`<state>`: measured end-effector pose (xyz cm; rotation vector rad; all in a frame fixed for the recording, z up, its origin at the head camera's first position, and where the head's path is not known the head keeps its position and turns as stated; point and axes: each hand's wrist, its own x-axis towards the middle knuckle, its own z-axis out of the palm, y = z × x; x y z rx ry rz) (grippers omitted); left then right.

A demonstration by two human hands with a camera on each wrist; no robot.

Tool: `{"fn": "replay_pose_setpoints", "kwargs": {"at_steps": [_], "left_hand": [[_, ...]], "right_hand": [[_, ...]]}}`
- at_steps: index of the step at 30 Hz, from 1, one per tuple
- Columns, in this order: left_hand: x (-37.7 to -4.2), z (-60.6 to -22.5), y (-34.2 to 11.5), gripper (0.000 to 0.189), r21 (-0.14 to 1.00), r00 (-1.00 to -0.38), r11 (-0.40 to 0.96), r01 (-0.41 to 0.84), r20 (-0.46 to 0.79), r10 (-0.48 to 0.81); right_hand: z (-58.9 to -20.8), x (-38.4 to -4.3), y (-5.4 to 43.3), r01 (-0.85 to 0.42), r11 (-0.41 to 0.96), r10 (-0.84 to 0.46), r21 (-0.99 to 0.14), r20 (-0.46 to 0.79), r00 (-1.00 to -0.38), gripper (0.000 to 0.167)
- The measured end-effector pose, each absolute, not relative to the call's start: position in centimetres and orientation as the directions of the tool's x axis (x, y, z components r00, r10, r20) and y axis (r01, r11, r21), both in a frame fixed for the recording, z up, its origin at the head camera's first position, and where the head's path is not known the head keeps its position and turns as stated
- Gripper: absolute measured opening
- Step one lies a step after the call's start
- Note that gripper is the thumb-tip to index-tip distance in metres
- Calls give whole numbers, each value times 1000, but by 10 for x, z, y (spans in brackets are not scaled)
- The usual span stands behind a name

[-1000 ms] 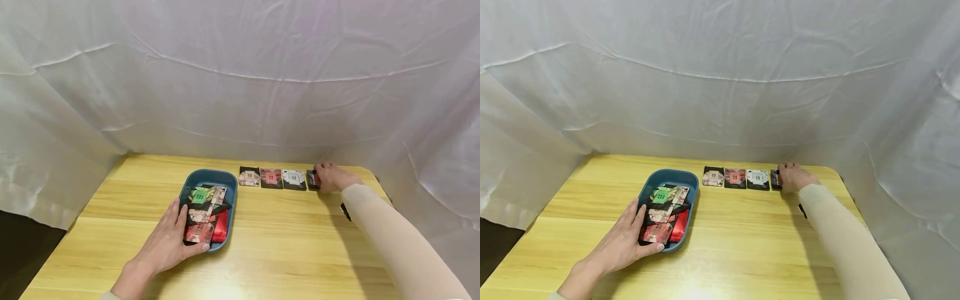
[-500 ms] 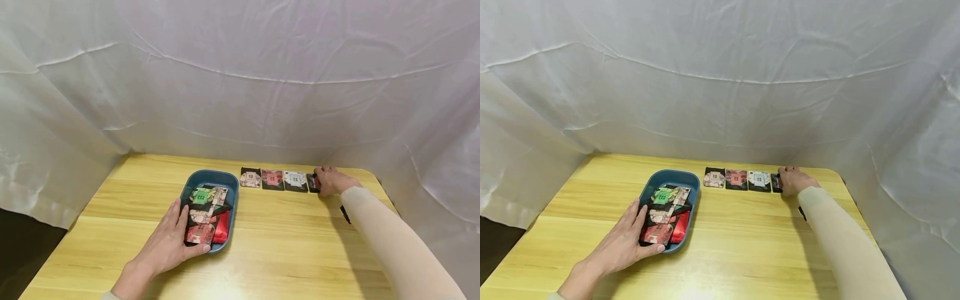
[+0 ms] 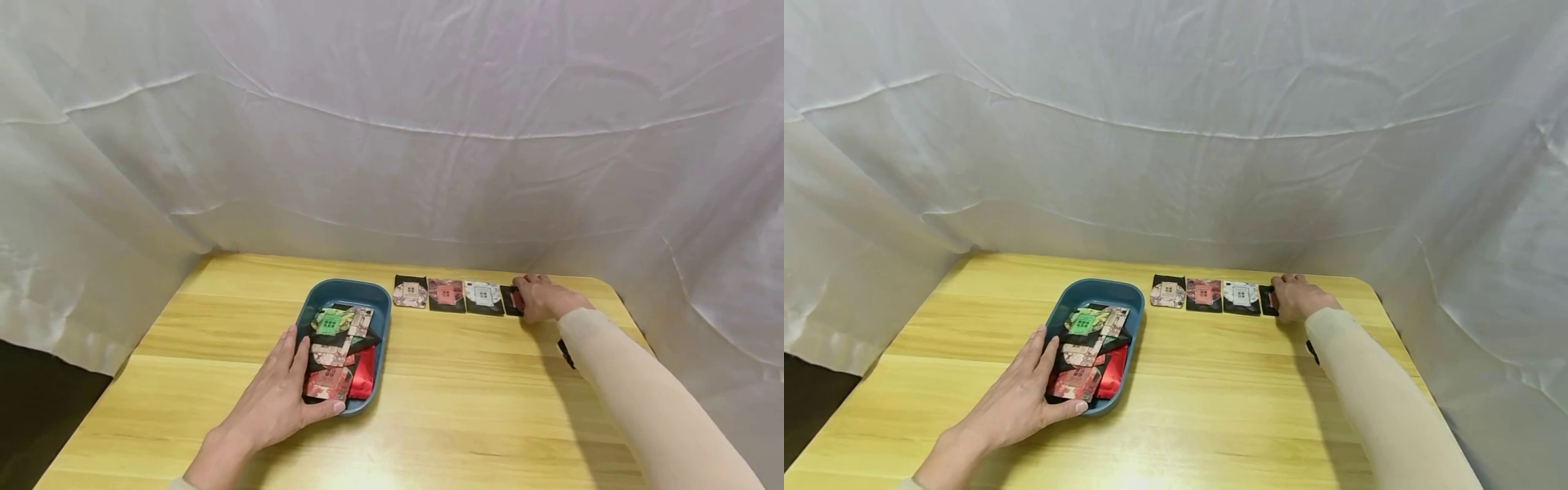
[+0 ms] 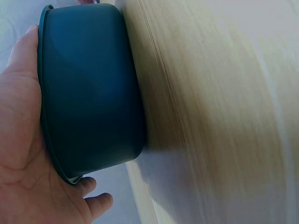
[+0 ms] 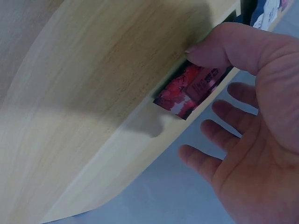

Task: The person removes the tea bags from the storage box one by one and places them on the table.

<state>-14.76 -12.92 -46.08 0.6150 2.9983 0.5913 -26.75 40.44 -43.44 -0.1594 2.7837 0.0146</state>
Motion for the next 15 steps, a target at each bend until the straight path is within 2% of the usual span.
{"fn": "replay_pose_setpoints", "kwargs": {"at_steps": [3, 6, 11, 15], "left_hand": [[-148, -461, -129, 131, 377, -923, 850, 369, 37, 384], [-148, -462, -128, 132, 384, -922, 848, 365, 25, 386], [-148, -461, -127, 130, 386, -921, 844, 372, 43, 386], [-148, -461, -129, 128, 376, -923, 849, 371, 46, 382]], "right_hand": [[-432, -266, 402, -105, 994, -110, -33, -341, -934, 89], [-430, -264, 397, -113, 992, -126, -60, -307, -943, 85], [-426, -262, 375, -204, 978, -210, -51, -155, -965, 76], [-422, -261, 345, -290, 956, -291, -53, -23, -956, 68]]}}
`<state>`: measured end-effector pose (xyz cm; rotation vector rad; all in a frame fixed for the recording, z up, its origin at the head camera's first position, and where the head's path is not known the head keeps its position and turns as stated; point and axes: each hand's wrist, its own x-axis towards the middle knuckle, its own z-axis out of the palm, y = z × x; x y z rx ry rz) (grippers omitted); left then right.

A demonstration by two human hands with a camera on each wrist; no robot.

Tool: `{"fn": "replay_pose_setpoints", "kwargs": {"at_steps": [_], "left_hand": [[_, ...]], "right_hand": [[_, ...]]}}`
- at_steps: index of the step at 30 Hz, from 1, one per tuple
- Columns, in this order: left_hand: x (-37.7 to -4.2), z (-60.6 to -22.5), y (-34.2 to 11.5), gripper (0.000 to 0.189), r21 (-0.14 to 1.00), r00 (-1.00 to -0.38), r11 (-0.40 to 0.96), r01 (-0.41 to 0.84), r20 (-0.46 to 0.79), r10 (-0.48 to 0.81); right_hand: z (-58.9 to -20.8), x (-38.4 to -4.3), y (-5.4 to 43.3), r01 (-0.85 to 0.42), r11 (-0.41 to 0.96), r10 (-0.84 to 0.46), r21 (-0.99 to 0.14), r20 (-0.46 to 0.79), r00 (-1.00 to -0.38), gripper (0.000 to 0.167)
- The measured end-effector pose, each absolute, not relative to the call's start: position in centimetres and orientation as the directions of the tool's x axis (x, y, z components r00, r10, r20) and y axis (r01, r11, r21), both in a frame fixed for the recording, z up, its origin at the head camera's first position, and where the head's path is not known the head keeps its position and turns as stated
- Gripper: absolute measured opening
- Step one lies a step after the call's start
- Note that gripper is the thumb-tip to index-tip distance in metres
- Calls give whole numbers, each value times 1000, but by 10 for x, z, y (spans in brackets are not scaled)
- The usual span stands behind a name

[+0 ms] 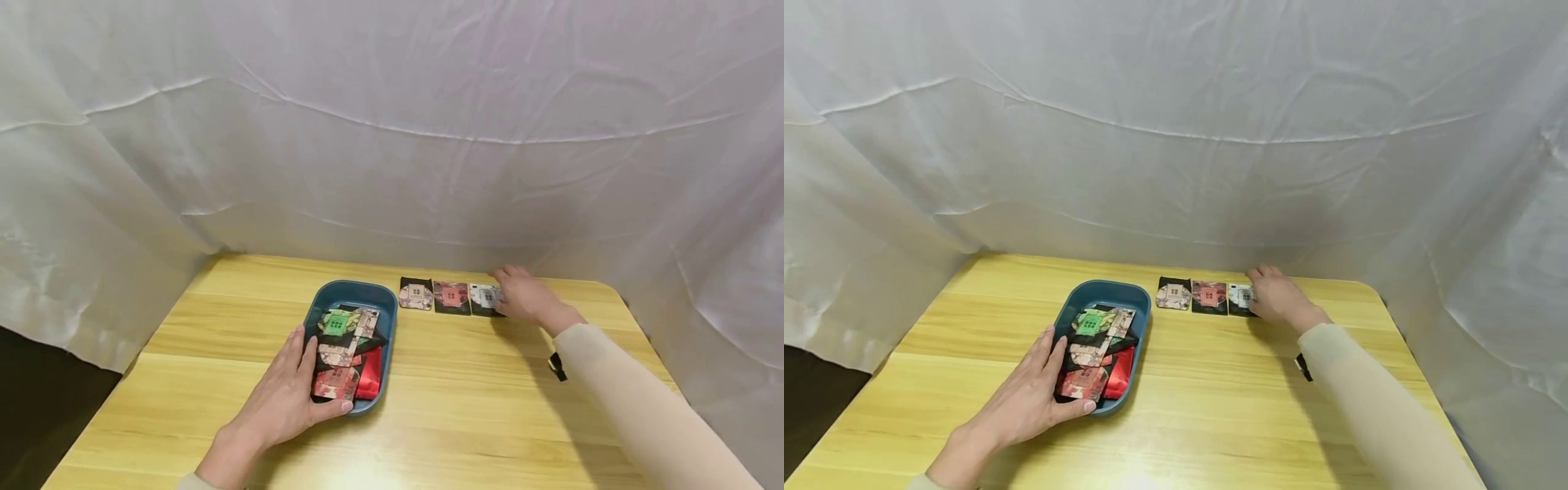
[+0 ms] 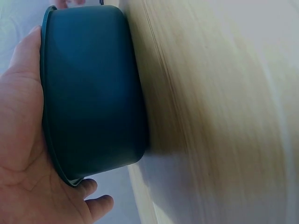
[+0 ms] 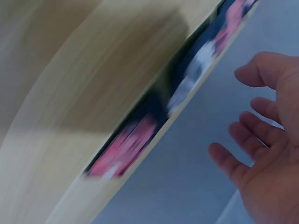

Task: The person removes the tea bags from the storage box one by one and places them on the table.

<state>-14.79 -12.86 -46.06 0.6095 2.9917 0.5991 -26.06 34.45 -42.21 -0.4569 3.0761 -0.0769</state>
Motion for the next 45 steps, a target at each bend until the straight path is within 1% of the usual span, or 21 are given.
{"fn": "replay_pose_setpoints", "kwargs": {"at_steps": [4, 10, 14, 16, 21, 27, 32, 40, 45], "left_hand": [[-149, -460, -128, 129, 371, -923, 851, 371, 45, 382], [-154, -463, -124, 130, 385, -924, 848, 365, 38, 380], [-156, -465, -121, 132, 385, -924, 849, 363, 30, 381], [-157, -465, -120, 132, 384, -924, 849, 362, 29, 381], [-158, -466, -119, 130, 386, -925, 849, 361, 33, 379], [-159, -466, -116, 128, 385, -923, 846, 370, 44, 383], [-160, -466, -112, 128, 381, -920, 845, 375, 40, 390], [-160, -466, -105, 127, 388, -919, 842, 375, 39, 392], [-160, -466, -105, 128, 387, -921, 844, 370, 32, 389]], "right_hand": [[-419, -260, 309, -360, 930, -356, -72, 65, -932, 64], [-416, -261, 254, -472, 876, -450, -99, 186, -874, 55], [-413, -257, 215, -493, 855, -460, -163, 203, -864, 55], [-412, -256, 195, -494, 850, -462, -183, 194, -866, 55], [-413, -256, 149, -531, 823, -504, -201, 173, -846, 55], [-423, -256, 111, -548, 808, -534, -214, 124, -836, 56], [-430, -258, 96, -514, 829, -515, -222, 57, -855, 61], [-435, -265, 89, -437, 859, -469, -266, -71, -880, 80], [-441, -269, 87, -389, 872, -444, -297, -144, -885, 88]]}}
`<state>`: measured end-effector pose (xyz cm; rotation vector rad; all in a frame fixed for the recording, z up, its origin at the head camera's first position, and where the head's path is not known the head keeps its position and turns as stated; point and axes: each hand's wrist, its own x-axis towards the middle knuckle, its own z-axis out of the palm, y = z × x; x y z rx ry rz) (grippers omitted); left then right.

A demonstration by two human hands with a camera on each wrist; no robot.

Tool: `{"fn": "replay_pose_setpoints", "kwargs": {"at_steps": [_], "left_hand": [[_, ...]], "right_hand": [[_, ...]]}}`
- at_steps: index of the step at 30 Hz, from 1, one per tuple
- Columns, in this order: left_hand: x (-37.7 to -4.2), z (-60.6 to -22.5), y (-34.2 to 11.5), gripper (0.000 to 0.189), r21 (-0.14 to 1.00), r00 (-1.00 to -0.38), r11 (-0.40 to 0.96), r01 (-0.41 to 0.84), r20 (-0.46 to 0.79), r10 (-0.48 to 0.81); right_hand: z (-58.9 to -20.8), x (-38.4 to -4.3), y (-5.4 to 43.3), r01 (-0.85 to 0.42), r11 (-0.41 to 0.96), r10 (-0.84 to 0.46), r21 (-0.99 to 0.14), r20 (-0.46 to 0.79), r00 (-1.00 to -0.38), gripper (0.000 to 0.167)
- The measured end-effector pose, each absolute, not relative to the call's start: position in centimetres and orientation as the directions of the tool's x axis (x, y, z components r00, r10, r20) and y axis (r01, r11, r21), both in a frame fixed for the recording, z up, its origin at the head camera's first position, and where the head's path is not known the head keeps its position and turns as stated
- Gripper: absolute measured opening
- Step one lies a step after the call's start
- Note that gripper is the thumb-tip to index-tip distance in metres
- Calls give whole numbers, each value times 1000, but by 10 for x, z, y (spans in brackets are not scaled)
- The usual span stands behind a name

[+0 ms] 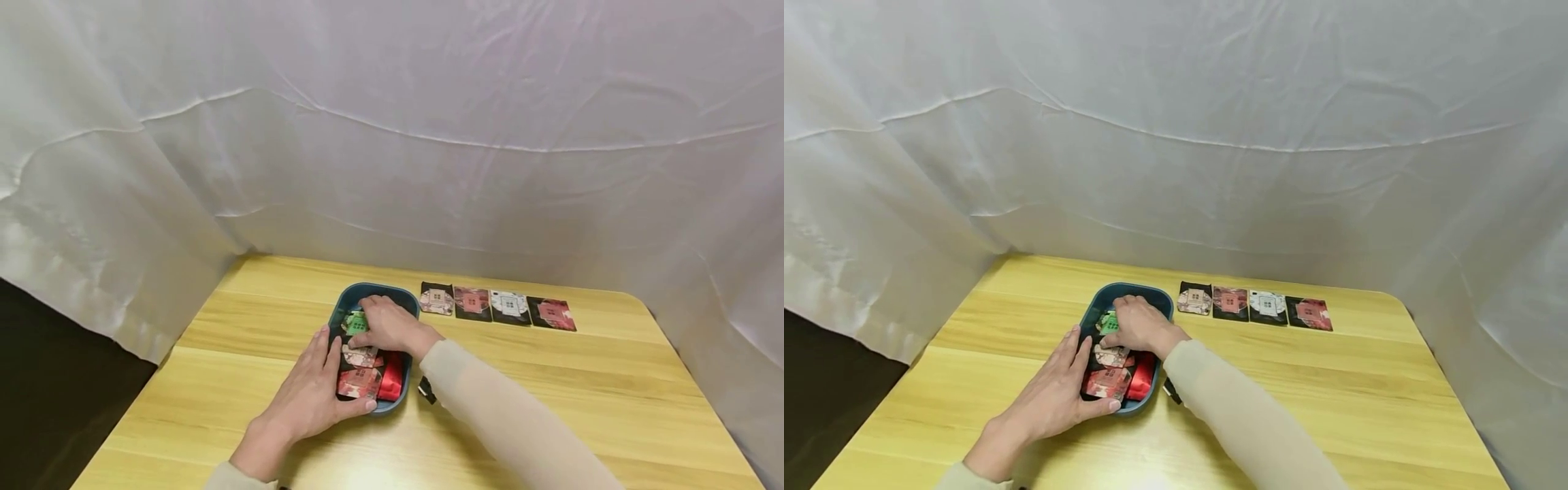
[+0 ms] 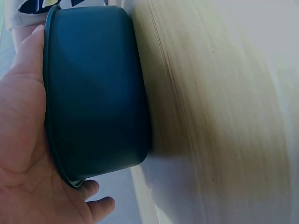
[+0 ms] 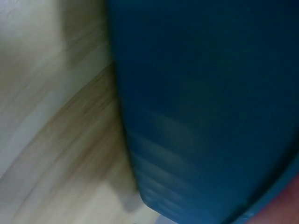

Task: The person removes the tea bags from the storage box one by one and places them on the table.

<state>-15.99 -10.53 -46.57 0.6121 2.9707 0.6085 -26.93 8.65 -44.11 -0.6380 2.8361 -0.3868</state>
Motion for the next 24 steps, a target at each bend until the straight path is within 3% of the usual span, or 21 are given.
{"fn": "replay_pose_setpoints", "kwargs": {"at_steps": [9, 24], "left_hand": [[-160, -464, -104, 129, 345, -915, 855, 388, 33, 402], [-161, -463, -105, 130, 335, -915, 859, 388, 27, 403]], "right_hand": [[-448, -276, 87, -379, 873, -448, -308, -198, -872, 101], [-442, -277, 84, -382, 886, -442, -262, -231, -867, 96]]}}
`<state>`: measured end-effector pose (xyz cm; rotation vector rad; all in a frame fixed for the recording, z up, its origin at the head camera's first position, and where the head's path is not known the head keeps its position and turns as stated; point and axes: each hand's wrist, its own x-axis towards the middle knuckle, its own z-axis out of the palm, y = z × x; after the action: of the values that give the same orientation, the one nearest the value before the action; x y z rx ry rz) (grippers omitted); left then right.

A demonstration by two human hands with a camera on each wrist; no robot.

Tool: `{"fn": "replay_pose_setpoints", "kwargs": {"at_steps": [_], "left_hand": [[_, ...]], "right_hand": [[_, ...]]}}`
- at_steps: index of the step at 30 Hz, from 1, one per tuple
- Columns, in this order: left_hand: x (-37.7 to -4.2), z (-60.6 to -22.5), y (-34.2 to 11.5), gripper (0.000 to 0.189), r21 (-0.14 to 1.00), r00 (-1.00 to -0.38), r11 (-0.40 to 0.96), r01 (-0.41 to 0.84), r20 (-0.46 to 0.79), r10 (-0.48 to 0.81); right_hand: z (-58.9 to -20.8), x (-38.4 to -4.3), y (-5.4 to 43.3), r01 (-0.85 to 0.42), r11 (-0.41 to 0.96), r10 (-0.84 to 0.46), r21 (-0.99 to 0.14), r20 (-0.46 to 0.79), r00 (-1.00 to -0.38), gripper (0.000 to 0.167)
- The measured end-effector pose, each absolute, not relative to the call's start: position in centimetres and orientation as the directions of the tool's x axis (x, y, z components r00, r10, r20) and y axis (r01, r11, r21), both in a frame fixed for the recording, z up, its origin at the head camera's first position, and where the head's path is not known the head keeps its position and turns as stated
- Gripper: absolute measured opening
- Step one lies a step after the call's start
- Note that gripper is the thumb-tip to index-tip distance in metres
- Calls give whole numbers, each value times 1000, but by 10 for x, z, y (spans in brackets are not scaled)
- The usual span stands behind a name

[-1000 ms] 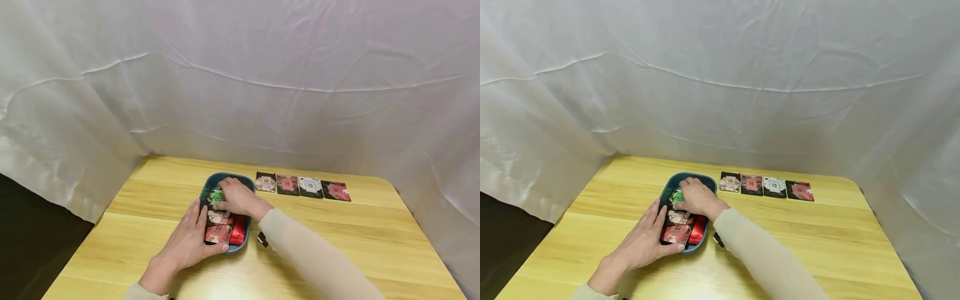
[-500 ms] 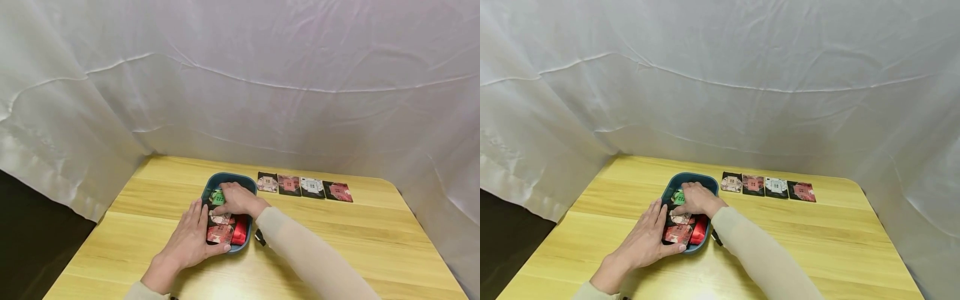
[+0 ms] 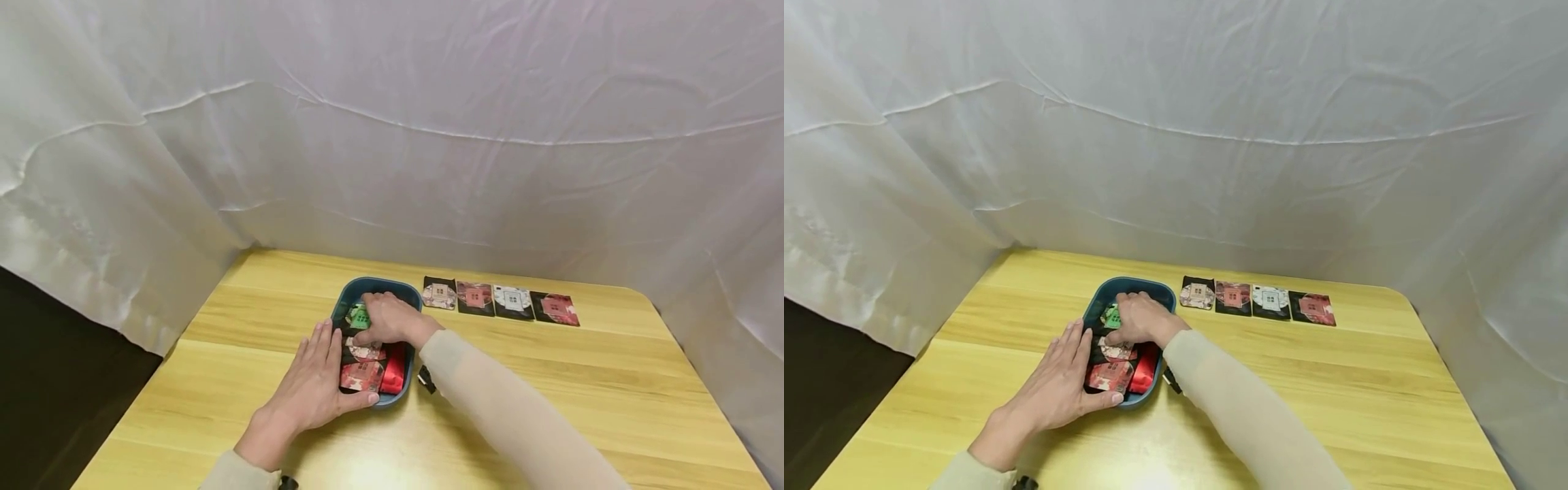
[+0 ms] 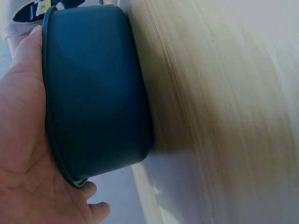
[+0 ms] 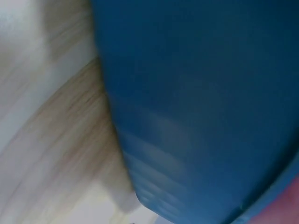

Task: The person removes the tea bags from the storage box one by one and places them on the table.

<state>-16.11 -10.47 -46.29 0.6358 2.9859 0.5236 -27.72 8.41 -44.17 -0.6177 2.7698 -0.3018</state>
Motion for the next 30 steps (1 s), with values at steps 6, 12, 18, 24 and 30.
{"fn": "replay_pose_setpoints", "kwargs": {"at_steps": [6, 12, 18, 24, 30], "left_hand": [[-162, -463, -104, 130, 350, -916, 857, 379, 12, 401], [-161, -462, -105, 130, 353, -918, 858, 373, 4, 397], [-162, -462, -106, 132, 359, -921, 860, 363, -3, 390], [-162, -463, -106, 134, 359, -918, 858, 368, -6, 397], [-162, -463, -105, 134, 356, -916, 854, 379, 13, 401]], "right_hand": [[-444, -279, 83, -362, 890, -433, -276, -270, -860, 99], [-435, -275, 86, -415, 886, -460, -209, -273, -845, 98], [-423, -269, 89, -444, 883, -467, -149, -354, -810, 96], [-423, -266, 91, -434, 891, -451, -135, -384, -806, 95], [-422, -263, 91, -428, 894, -446, -136, -384, -809, 98]]}}
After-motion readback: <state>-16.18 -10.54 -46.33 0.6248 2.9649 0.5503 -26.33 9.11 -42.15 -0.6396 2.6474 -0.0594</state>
